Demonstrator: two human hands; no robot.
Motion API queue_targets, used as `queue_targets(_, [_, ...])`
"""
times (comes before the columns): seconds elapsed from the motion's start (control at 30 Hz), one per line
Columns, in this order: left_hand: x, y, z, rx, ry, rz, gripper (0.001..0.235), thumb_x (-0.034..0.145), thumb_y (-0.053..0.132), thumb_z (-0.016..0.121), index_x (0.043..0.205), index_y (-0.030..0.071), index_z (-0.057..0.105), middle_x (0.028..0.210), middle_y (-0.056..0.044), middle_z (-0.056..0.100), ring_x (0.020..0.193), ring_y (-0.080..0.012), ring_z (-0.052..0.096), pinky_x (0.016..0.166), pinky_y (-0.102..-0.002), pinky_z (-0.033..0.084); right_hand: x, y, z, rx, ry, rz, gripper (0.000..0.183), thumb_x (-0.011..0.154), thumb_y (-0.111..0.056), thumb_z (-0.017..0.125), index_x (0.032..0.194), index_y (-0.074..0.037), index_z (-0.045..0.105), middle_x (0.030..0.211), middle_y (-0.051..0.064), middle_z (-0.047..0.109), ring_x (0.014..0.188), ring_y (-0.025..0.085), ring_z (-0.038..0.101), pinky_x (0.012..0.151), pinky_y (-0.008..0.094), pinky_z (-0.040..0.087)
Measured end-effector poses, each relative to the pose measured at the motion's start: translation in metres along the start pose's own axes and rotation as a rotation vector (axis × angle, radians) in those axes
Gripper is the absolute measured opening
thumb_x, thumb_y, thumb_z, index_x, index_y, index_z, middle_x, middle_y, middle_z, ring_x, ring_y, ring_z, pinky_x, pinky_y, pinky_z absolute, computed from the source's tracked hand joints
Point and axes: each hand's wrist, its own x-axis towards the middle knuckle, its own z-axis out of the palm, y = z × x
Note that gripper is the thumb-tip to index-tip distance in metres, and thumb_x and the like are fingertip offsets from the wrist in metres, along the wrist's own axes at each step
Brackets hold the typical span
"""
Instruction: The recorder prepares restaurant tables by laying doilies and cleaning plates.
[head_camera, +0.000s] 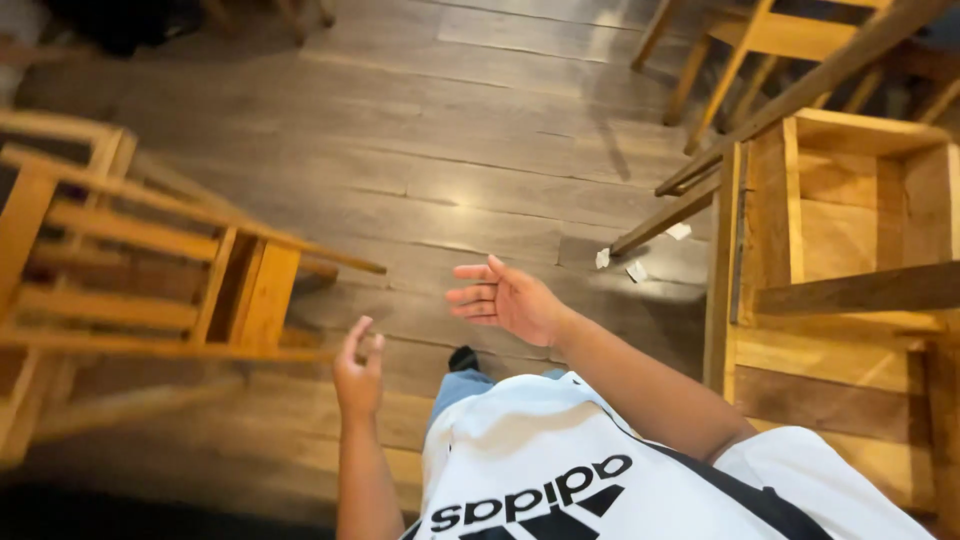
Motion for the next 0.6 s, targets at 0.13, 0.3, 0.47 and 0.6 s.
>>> queue_targets(0.13, [0.044, 0.049, 0.028, -0.067, -0.255, 0.093, 0.04, 0.092, 0.02, 0.07, 0.129, 0.005, 0.068, 0.138, -0.014, 0.068, 0.132, -0.026, 0.061, 0.112, -0.038, 0.043, 0.025, -0.007, -0.023, -0.149, 0.281, -0.056, 0.049, 0.107, -0.041, 0.043, 0.141, -0.008, 0.055, 0.126, 0.012, 0.07, 0.113, 0.023, 0.067, 0.103, 0.041, 0.05])
queue_targets(0.3, [0.108, 0.126, 0.083, -0.122, -0.551, 0.256, 0.037, 0.092, 0.02, 0.07, 0.125, 0.006, 0.069, 0.138, -0.015, 0.067, 0.132, -0.0294, 0.06, 0.11, -0.04, 0.044, 0.035, -0.031, -0.036, -0.2, 0.429, -0.195, 0.041, 0.105, -0.033, 0.049, 0.136, -0.006, 0.058, 0.12, 0.011, 0.072, 0.109, 0.02, 0.068, 0.098, 0.038, 0.052])
queue_targets(0.47, [0.164, 0.165, 0.148, -0.158, -0.671, 0.322, 0.035, 0.093, 0.022, 0.069, 0.124, 0.007, 0.069, 0.135, -0.013, 0.07, 0.13, -0.028, 0.064, 0.11, -0.038, 0.047, 0.029, -0.082, -0.086, -0.165, 0.513, -0.343, 0.037, 0.104, -0.029, 0.053, 0.132, -0.006, 0.06, 0.117, 0.01, 0.072, 0.104, 0.018, 0.068, 0.096, 0.036, 0.053])
queue_targets(0.6, [0.219, 0.186, 0.213, -0.161, -0.798, 0.289, 0.037, 0.094, 0.025, 0.07, 0.126, 0.006, 0.069, 0.13, -0.012, 0.072, 0.126, -0.0269, 0.066, 0.108, -0.038, 0.047, 0.02, -0.137, -0.145, -0.111, 0.608, -0.412, 0.036, 0.104, -0.029, 0.054, 0.131, -0.006, 0.06, 0.111, 0.01, 0.072, 0.101, 0.018, 0.069, 0.092, 0.035, 0.053])
